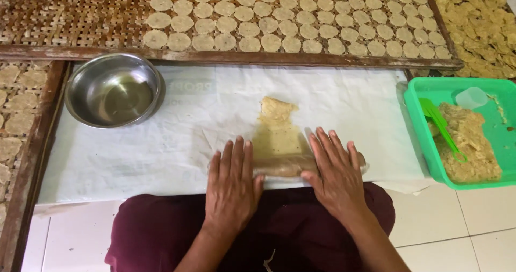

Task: The person flattens small balls of dough into thin discs using a rolling pin on a plastic-covered board.

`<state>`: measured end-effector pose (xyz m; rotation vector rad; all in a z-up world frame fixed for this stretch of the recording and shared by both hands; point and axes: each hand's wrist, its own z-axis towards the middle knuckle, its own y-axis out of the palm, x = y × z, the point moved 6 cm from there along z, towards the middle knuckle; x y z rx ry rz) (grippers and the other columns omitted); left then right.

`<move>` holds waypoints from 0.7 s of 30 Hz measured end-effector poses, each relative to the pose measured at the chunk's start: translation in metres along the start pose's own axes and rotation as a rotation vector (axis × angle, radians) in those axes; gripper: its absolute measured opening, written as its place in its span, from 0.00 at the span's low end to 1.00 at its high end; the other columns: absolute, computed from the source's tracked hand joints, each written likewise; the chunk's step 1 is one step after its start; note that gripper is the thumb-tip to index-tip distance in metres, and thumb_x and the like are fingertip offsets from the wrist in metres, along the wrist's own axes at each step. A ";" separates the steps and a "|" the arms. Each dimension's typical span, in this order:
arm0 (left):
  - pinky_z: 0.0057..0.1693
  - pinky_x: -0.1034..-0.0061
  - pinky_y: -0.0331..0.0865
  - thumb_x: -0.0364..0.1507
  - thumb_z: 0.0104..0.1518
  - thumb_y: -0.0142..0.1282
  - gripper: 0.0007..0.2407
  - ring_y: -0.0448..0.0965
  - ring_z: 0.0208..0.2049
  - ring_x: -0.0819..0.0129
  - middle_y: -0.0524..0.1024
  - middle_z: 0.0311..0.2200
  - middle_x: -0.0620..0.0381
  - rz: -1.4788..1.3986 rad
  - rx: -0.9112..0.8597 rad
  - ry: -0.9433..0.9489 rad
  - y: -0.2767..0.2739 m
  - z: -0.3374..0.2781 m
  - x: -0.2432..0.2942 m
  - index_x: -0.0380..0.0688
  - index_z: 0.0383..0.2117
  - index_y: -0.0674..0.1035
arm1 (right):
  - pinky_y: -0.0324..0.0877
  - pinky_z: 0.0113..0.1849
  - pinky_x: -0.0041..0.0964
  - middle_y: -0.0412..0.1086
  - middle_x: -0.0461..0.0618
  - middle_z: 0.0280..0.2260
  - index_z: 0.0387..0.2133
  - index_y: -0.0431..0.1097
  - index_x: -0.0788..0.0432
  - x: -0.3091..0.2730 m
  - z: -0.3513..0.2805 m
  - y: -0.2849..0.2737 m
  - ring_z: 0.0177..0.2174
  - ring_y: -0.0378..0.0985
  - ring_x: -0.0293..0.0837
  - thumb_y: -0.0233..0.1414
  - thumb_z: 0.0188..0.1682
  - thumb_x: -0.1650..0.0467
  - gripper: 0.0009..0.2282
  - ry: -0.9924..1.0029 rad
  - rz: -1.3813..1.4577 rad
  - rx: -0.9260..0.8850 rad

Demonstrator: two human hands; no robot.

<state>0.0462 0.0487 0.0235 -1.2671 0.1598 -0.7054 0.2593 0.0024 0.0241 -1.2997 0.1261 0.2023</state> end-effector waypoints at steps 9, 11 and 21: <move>0.70 0.47 0.46 0.44 0.63 0.45 0.30 0.55 0.69 0.49 0.60 0.67 0.44 0.049 -0.083 -0.033 0.019 0.058 -0.024 0.37 0.67 0.60 | 0.30 0.65 0.69 0.53 0.51 0.69 0.67 0.56 0.45 0.014 0.058 0.010 0.69 0.49 0.55 0.30 0.57 0.47 0.30 0.038 -0.062 0.001; 0.70 0.45 0.43 0.44 0.63 0.43 0.29 0.53 0.70 0.51 0.60 0.68 0.46 0.040 -0.046 -0.054 0.025 0.085 -0.036 0.39 0.69 0.60 | 0.28 0.65 0.70 0.52 0.49 0.70 0.66 0.58 0.39 0.026 0.088 0.018 0.69 0.48 0.55 0.30 0.58 0.50 0.26 0.059 -0.073 -0.019; 0.68 0.26 0.31 0.45 0.69 0.41 0.28 0.42 0.75 0.48 0.53 0.72 0.43 0.152 0.068 -0.020 0.041 0.160 -0.062 0.47 0.72 0.58 | 0.23 0.63 0.74 0.39 0.53 0.73 0.69 0.56 0.38 0.045 0.164 0.029 0.71 0.32 0.58 0.27 0.59 0.47 0.28 0.039 -0.091 -0.050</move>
